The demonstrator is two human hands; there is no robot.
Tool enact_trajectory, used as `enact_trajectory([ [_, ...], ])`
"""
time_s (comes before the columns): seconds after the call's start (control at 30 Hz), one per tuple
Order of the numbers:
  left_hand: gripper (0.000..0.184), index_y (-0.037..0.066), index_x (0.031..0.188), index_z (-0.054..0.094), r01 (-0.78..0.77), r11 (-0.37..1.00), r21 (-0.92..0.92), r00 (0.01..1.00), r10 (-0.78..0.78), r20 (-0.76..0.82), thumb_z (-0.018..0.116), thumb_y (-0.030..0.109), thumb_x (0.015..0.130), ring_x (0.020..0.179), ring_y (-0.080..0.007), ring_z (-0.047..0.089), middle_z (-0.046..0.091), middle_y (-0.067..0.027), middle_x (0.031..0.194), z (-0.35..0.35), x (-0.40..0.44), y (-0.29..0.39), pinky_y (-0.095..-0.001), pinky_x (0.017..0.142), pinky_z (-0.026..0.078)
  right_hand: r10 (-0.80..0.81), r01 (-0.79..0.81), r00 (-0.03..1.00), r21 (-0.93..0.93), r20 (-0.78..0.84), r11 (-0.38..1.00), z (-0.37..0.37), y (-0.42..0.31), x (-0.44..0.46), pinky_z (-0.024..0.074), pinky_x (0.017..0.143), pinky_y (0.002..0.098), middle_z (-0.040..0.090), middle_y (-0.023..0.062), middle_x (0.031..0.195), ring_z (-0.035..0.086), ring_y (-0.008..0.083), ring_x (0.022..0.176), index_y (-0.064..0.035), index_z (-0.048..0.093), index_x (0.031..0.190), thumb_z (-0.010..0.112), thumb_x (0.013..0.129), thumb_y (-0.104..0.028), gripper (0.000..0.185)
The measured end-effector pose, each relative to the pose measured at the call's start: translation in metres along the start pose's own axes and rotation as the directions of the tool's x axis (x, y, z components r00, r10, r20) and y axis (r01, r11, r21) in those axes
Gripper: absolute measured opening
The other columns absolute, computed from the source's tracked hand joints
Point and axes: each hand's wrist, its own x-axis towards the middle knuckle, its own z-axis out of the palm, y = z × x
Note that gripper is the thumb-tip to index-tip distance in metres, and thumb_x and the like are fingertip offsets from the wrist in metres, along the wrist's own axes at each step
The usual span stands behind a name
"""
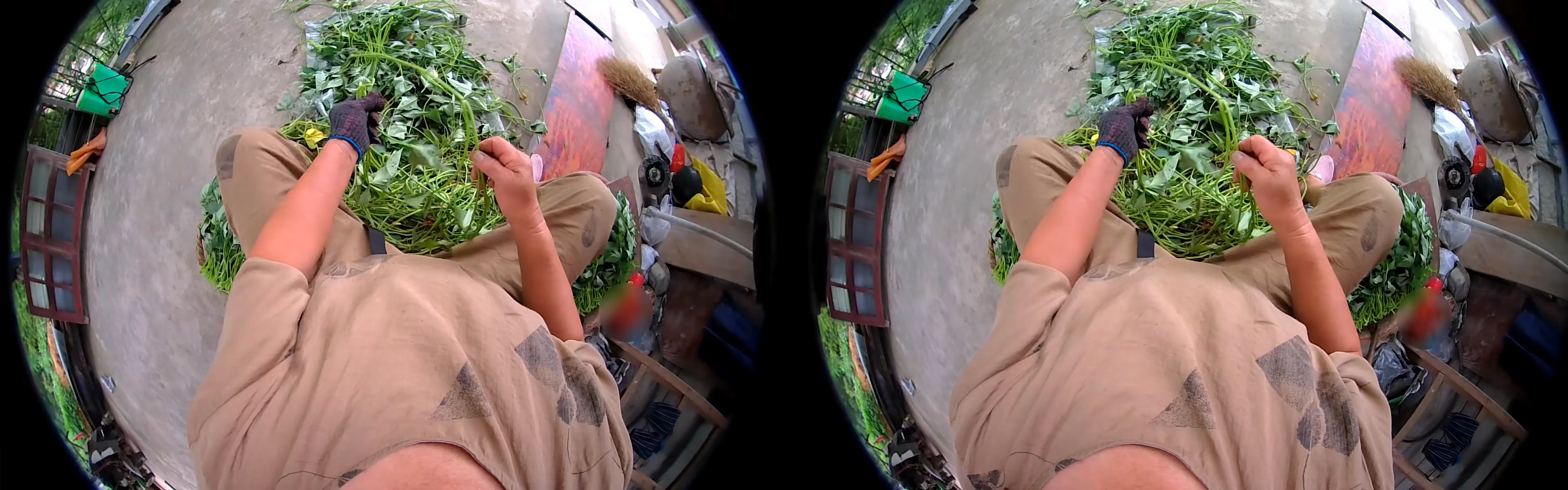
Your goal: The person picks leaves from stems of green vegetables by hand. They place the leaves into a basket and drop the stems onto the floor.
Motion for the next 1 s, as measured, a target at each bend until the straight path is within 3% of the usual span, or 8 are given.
enact_trajectory([
  [0.17, 0.015, 0.002, 0.097, 0.065, -0.063, 0.996, -0.064, 0.906, 0.084, 0.414, 0.064, 0.014, 0.089, 0.07, -0.0186, 0.067, 0.07, -0.0098, 0.085, 0.049, -0.063, -0.014, -0.0279, 0.064, 0.053, 0.2, -0.211, 0.977, 0.213, 0.075, 0.954, -0.002, 0.018, 0.014, 0.038, 0.042, 0.021, 0.06, 0.0003, 0.065, 0.051, 0.0054, 0.05, -0.0027, 0.062, 0.091, 0.061, 0.09, -0.016, 0.013],
  [0.33, 0.022, 0.001, 0.105, 0.063, 0.097, 0.981, -0.166, 0.907, -0.019, 0.42, 0.06, 0.018, 0.092, 0.074, -0.0207, 0.067, 0.068, -0.0101, 0.087, 0.065, -0.077, -0.043, -0.0344, 0.074, 0.057, 0.214, -0.233, 0.968, 0.149, 0.13, 0.961, 0.018, 0.03, 0.017, 0.0334, 0.042, 0.0173, 0.055, -0.0056, 0.066, 0.046, 0.0016, 0.048, -0.0069, 0.064, 0.098, 0.059, 0.093, -0.018, 0.013],
  [0.47, 0.014, 0.006, 0.092, 0.065, 0.112, 0.991, -0.067, 0.942, -0.084, 0.326, 0.065, 0.019, 0.088, 0.058, -0.0153, 0.061, 0.065, -0.0061, 0.073, 0.072, -0.091, -0.029, -0.0297, 0.052, 0.053, 0.166, -0.175, 0.981, 0.08, 0.1, 0.981, 0.02, 0.035, 0.018, 0.0336, 0.041, 0.0177, 0.052, -0.0064, 0.064, 0.043, 0.0018, 0.048, -0.0057, 0.063, 0.096, 0.06, 0.093, -0.018, 0.013],
  [0.57, 0.014, 0.006, 0.087, 0.067, -0.087, 0.926, 0.368, 0.95, -0.034, 0.311, 0.067, 0.02, 0.086, 0.052, -0.0119, 0.054, 0.062, -0.0038, 0.068, 0.072, -0.097, -0.014, -0.0261, 0.046, 0.044, 0.18, -0.185, 0.979, 0.044, 0.093, 0.982, 0.018, 0.036, 0.017, 0.0339, 0.041, 0.0188, 0.051, -0.0056, 0.064, 0.042, 0.0025, 0.047, -0.0049, 0.062, 0.095, 0.06, 0.092, -0.019, 0.014],
  [0.63, 0.023, 0.007, 0.079, 0.065, -0.211, 0.924, 0.318, 0.965, 0.145, 0.218, 0.069, 0.029, 0.083, 0.039, -0.0089, 0.041, 0.049, 0.0021, 0.054, 0.064, -0.076, -0.025, -0.0254, 0.036, 0.032, 0.191, -0.198, 0.975, 0.055, 0.116, 0.979, 0.016, 0.025, 0.014, 0.034, 0.041, 0.0191, 0.052, -0.0049, 0.064, 0.043, 0.0029, 0.047, -0.0051, 0.062, 0.094, 0.059, 0.093, -0.019, 0.014],
  [0.7, 0.024, 0.009, 0.078, 0.064, 0.074, 0.986, 0.149, 0.997, -0.07, -0.029, 0.069, 0.031, 0.085, 0.038, -0.0094, 0.039, 0.048, 0.0038, 0.053, 0.047, -0.045, -0.028, -0.0268, 0.036, 0.032, 0.202, -0.214, 0.975, 0.135, 0.096, 0.968, 0.013, 0.025, 0.016, 0.0349, 0.042, 0.019, 0.057, -0.0027, 0.068, 0.048, 0.0041, 0.048, -0.0045, 0.062, 0.095, 0.059, 0.093, -0.018, 0.014],
  [0.83, 0.024, 0.011, 0.086, 0.062, 0.194, 0.964, 0.18, 0.967, -0.219, 0.132, 0.067, 0.035, 0.087, 0.044, -0.0083, 0.044, 0.053, 0.0043, 0.061, 0.036, -0.045, -0.024, -0.0263, 0.04, 0.036, 0.222, -0.234, 0.972, 0.267, 0.075, 0.935, 0.001, 0.029, 0.018, 0.0383, 0.047, 0.0181, 0.062, -0.0003, 0.077, 0.052, 0.0055, 0.053, -0.0027, 0.062, 0.103, 0.059, 0.092, -0.013, 0.016],
  [1.0, 0.022, 0.01, 0.089, 0.066, 0.011, 0.892, 0.451, 0.892, -0.213, 0.399, 0.074, 0.028, 0.079, 0.052, -0.0063, 0.05, 0.061, 0.0005, 0.07, 0.08, -0.111, -0.032, -0.0228, 0.044, 0.037, 0.17, -0.19, 0.981, 0.274, 0.094, 0.943, 0.001, 0.041, 0.023, 0.0397, 0.051, 0.0162, 0.063, -0.0008, 0.085, 0.056, 0.0042, 0.065, -0.0032, 0.063, 0.111, 0.06, 0.088, -0.005, 0.024],
])
